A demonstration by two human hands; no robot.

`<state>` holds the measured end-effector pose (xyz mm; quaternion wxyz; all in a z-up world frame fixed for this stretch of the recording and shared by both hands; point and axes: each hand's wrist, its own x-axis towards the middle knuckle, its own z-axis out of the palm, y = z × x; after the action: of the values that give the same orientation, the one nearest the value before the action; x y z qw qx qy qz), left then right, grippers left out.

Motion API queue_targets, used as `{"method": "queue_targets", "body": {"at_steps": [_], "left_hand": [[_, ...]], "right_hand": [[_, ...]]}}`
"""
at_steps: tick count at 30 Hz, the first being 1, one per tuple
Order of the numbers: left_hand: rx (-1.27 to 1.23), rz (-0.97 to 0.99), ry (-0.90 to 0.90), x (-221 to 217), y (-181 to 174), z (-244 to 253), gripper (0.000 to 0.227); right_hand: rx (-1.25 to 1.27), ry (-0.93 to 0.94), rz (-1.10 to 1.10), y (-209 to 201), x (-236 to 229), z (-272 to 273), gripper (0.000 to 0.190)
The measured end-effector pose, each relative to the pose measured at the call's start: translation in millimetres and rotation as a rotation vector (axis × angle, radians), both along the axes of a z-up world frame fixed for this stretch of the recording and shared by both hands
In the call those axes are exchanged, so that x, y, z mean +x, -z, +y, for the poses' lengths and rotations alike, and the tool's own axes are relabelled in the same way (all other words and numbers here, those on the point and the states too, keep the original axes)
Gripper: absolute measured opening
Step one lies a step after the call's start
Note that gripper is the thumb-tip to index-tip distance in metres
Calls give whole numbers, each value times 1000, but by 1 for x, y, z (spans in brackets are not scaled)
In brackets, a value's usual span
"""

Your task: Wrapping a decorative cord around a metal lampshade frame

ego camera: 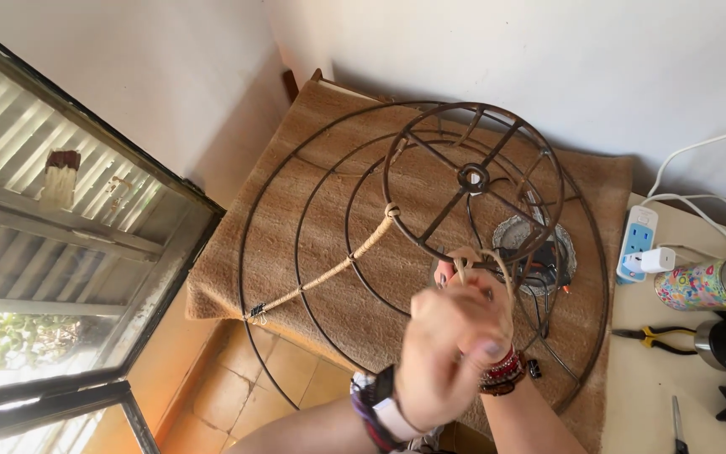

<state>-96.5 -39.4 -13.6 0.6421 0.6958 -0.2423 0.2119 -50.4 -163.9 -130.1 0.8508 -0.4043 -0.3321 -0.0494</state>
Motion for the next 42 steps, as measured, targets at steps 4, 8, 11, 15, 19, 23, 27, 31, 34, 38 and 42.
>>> {"method": "queue_targets", "body": {"at_steps": [4,8,11,15,19,23,27,31,34,38,42], "left_hand": [[137,-25,84,-17,19,-11,27],[85,-14,206,-26,81,-13,24],[-196,340,418,-25,104,32,63],[-114,488,440,-21,122,95,58],[511,742,405,-10,98,119,23],[1340,227,191,-19,98,100,101],[1051,-98,200,-17,102,97,42],[-14,397,407,-4,28,54,40],[32,435,341,9,-21,29,47],[675,-50,-243,20,-54,1,54],[965,-164,-279,48,-17,-24,56]], "right_hand": [[-115,89,206,-38,-9,9,20],[-250,232,306,-37,-4,12,34],[-59,133,411,7,-2,-2,34],[-43,93,354,1,-4,5,24],[19,127,306,6,-2,11,15],[30,132,328,18,-5,7,14],[23,127,347,15,0,5,12],[76,55,310,38,-6,-6,16],[108,-92,231,6,2,10,18],[-295,235,91,-5,0,29,33],[-868,767,-29,28,-10,31,37]]}}
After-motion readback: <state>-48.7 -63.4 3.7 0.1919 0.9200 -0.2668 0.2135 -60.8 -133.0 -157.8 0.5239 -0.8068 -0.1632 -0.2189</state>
